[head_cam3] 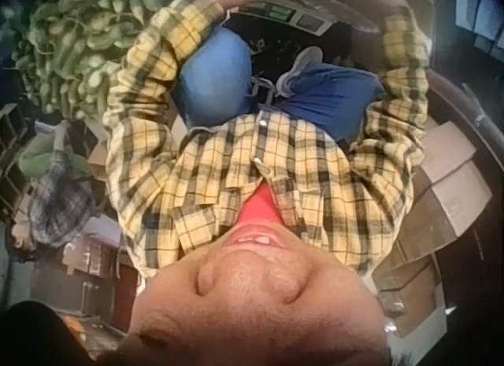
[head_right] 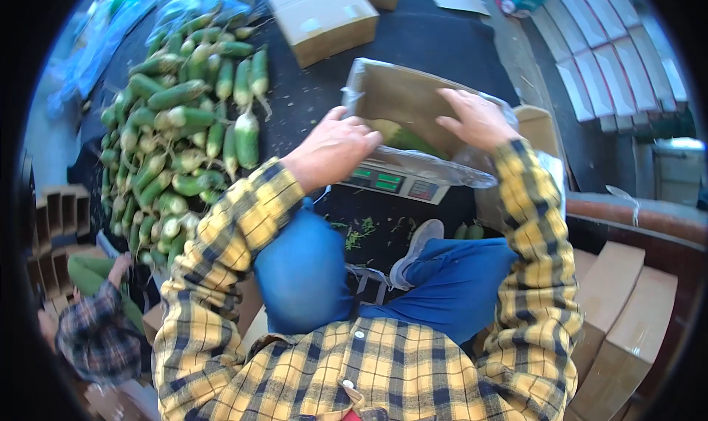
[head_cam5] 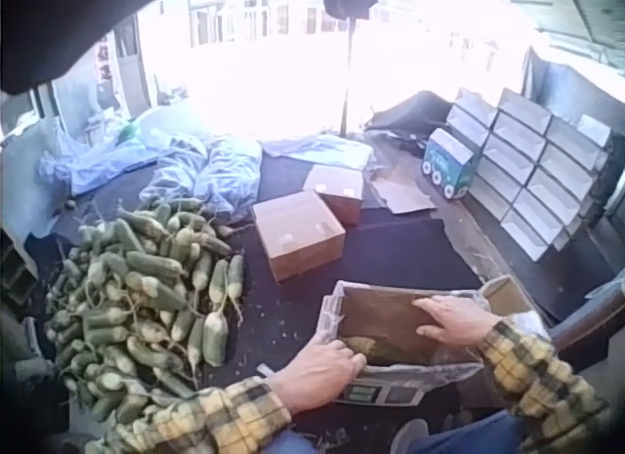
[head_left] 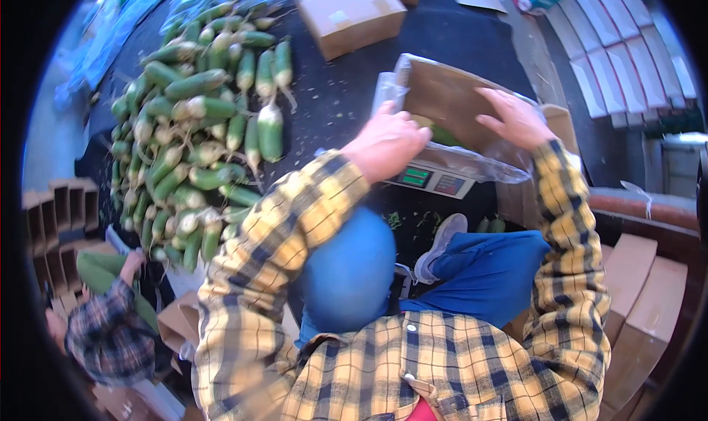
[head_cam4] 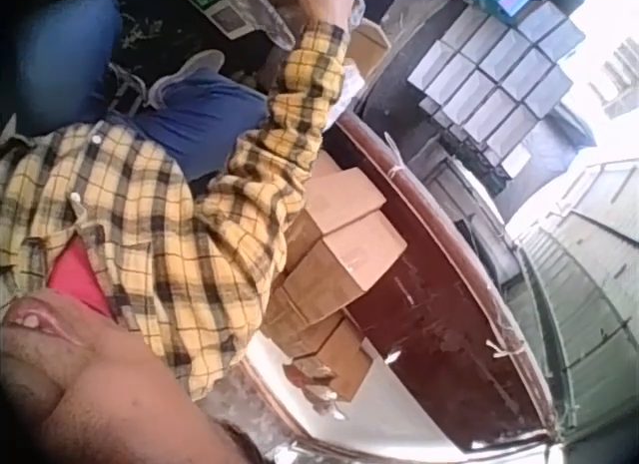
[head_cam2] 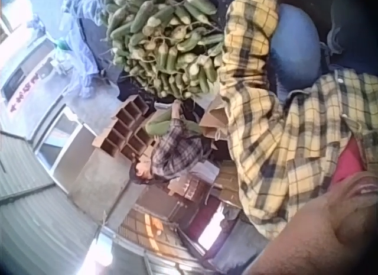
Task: The recorder is weighing radishes on a digital scale and packing them into cardboard boxes, sometimes placing them in plastic bags first.
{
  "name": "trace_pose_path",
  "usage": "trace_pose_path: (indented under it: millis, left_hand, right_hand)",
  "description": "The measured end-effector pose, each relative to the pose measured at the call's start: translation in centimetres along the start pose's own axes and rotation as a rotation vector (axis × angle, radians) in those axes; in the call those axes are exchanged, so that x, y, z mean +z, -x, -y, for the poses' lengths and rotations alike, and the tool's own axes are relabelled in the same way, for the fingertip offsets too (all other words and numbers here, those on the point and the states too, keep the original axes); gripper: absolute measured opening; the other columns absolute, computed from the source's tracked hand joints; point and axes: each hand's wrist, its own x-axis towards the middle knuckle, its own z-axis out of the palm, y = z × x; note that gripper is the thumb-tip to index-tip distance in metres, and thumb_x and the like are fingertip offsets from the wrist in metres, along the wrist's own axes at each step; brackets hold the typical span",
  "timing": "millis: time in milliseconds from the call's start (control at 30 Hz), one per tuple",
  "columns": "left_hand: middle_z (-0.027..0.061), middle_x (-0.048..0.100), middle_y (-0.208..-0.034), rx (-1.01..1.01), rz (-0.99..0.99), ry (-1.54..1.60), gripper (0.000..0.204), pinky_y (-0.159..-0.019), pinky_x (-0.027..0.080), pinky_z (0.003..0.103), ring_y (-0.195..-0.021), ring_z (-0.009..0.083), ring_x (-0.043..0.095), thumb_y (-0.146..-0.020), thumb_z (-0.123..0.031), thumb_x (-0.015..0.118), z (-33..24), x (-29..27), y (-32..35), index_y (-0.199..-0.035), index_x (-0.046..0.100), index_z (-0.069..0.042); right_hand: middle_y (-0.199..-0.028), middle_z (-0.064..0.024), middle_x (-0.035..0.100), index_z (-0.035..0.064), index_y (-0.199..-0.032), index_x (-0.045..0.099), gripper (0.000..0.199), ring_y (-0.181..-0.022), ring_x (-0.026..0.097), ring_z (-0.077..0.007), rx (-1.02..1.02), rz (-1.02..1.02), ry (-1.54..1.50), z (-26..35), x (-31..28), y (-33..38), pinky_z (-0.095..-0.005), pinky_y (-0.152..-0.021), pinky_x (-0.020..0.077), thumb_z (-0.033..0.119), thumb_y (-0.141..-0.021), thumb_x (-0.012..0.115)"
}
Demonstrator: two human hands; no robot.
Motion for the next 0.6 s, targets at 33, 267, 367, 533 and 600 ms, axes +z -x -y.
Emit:
trace_pose_path:
  millis: [33, 267, 367, 533, 600]
  left_hand:
    - [0.0085, 0.067, -0.088, -0.003, -0.012, 0.066, 0.01, -0.097, 0.044, 0.047, -0.098, 0.0269, 0.065, -0.088, -0.014, 0.064, -0.2, -0.2, 0.1, -0.096, 0.063, -0.007]
    - [0.0154, 0.071, -0.104, -0.302, -0.567, 0.851, 0.026, -0.087, 0.052, 0.037, -0.098, 0.0269, 0.069, -0.095, -0.021, 0.064, 2.9, -2.5, 6.6, -0.113, 0.066, -0.001]
    - [0.0156, 0.071, -0.102, -0.457, -0.496, 0.897, 0.027, -0.084, 0.053, 0.036, -0.095, 0.0248, 0.069, -0.095, -0.022, 0.064, 4.3, 1.6, 11.1, -0.111, 0.066, 0.0]
    - [0.0192, 0.071, -0.097, -0.752, -0.302, 0.954, 0.028, -0.081, 0.054, 0.037, -0.091, 0.0281, 0.07, -0.092, -0.023, 0.066, 4.5, 12.6, 20.8, -0.107, 0.068, 0.001]
    - [0.0192, 0.071, -0.096, -0.888, -0.37, 0.947, 0.029, -0.081, 0.054, 0.037, -0.091, 0.0288, 0.07, -0.092, -0.024, 0.066, 4.6, 17.2, 25.2, -0.108, 0.068, 0.0]
  right_hand:
    - [-0.131, -0.0188, 0.059, 0.0044, -0.139, 0.049, 0.054, -0.122, 0.056, -0.0362, -0.046, -0.045, -0.02, 0.4, -0.5, 0.9, -0.0441, -0.102, 0.0458, 0.031, -0.094, 0.063]
    - [-0.119, -0.0183, 0.065, 0.0026, -0.126, 0.062, 0.044, -0.111, 0.064, -0.0338, -0.376, -0.23, -0.443, 16.4, -3.3, 5.8, -0.0412, -0.094, 0.0516, 0.013, -0.084, 0.073]
    - [-0.129, -0.0159, 0.06, 0.0055, -0.128, 0.061, 0.059, -0.116, 0.061, -0.0327, -0.636, -0.229, -0.455, 22.6, -3.1, 7.3, -0.0444, -0.098, 0.0504, 0.025, -0.076, 0.081]
    - [-0.129, -0.0111, 0.062, 0.0103, -0.123, 0.066, 0.051, -0.122, 0.058, -0.028, -0.827, -0.237, -0.322, 30.0, 1.0, 6.7, -0.0464, -0.107, 0.0417, 0.04, -0.082, 0.074]
    - [-0.124, -0.009, 0.065, 0.0097, -0.118, 0.069, 0.045, -0.119, 0.06, -0.0261, -0.816, -0.302, -0.281, 31.1, 2.1, 6.4, -0.0445, -0.107, 0.0421, 0.036, -0.082, 0.072]
